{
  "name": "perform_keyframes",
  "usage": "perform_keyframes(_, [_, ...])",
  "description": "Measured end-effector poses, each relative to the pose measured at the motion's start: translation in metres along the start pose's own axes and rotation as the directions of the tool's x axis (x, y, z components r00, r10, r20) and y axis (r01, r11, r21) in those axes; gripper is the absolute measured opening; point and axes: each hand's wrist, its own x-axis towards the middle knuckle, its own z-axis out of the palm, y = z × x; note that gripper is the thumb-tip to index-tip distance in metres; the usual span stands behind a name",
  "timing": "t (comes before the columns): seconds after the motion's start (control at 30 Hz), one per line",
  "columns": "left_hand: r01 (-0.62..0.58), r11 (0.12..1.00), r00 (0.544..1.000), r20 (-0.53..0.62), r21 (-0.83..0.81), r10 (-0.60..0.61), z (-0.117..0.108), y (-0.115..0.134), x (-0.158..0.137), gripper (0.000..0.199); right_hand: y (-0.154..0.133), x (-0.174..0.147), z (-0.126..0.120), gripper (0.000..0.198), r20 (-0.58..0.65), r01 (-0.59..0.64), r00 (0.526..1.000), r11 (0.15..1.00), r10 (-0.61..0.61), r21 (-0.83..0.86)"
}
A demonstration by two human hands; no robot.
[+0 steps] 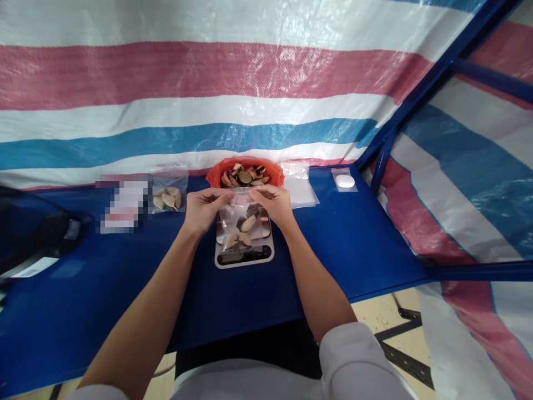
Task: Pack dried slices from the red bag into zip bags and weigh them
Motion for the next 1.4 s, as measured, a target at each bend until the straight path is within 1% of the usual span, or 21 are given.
perform_keyframes(0.07, [-0.010, 1.000, 1.000, 0.000, -0.005, 0.010, 0.001, 0.002, -0.001, 0.022, 0.001, 0.000, 0.000, 0.034, 0.014, 0.020, 1.000, 1.000, -0.020, -0.003])
perform_keyframes(0.2, [0.008, 1.000, 1.000, 0.004, 0.005, -0.008, 0.003, 0.005, -0.001, 0.023, 0.002, -0.001, 0.001, 0.032, 0.066, 0.050, 0.997, 0.996, -0.045, -0.073])
perform_keyframes(0.3, [0.027, 1.000, 1.000, 0.011, -0.003, -0.027, 0.002, 0.004, 0.000, 0.024, 0.002, -0.001, 0.000, 0.034, 0.053, 0.058, 0.997, 0.993, -0.052, -0.107])
perform_keyframes(0.4, [0.023, 1.000, 1.000, 0.004, -0.018, -0.023, -0.001, 0.001, 0.000, 0.025, 0.002, 0.000, 0.000, 0.034, 0.026, 0.051, 0.999, 0.994, -0.048, -0.095])
perform_keyframes(0.53, [0.014, 1.000, 1.000, -0.025, -0.006, -0.014, -0.002, -0.002, 0.001, 0.026, 0.001, 0.000, 0.001, 0.026, 0.029, 0.051, 0.998, 0.997, -0.050, -0.058])
perform_keyframes(0.63, [0.019, 1.000, 0.999, -0.041, 0.004, -0.019, -0.001, -0.002, 0.000, 0.025, -0.001, -0.001, 0.003, 0.022, 0.068, 0.070, 0.996, 0.995, -0.066, -0.065])
perform_keyframes(0.77, [0.028, 0.999, 1.000, -0.012, 0.017, -0.028, 0.001, 0.000, -0.001, 0.024, -0.006, -0.004, 0.004, 0.022, 0.097, 0.096, 0.992, 0.989, -0.085, -0.110])
perform_keyframes(0.97, [0.047, 0.999, 0.999, -0.011, 0.013, -0.047, 0.002, -0.001, -0.001, 0.028, -0.006, -0.003, 0.002, 0.022, 0.070, 0.063, 0.996, 0.995, -0.058, -0.075])
perform_keyframes(1.07, [0.051, 0.998, 0.999, -0.014, -0.023, -0.051, 0.000, -0.003, 0.000, 0.026, -0.004, -0.001, -0.001, 0.026, 0.055, 0.012, 0.998, 1.000, -0.011, -0.007])
perform_keyframes(1.17, [0.062, 0.997, 0.998, -0.018, -0.055, -0.063, -0.002, -0.003, 0.000, 0.024, -0.006, 0.001, -0.005, 0.030, 0.012, -0.032, 0.999, 0.998, 0.032, 0.050])
perform_keyframes(1.27, [0.066, 0.995, 0.998, -0.001, -0.068, -0.066, -0.002, -0.001, -0.001, 0.023, -0.007, 0.002, -0.007, 0.031, -0.019, -0.035, 0.999, 0.998, 0.037, 0.054])
perform_keyframes(1.4, [0.072, 0.994, 0.996, 0.052, -0.081, -0.068, 0.002, 0.004, -0.004, 0.021, -0.005, 0.002, -0.004, 0.033, -0.019, -0.045, 0.999, 0.999, 0.045, 0.024])
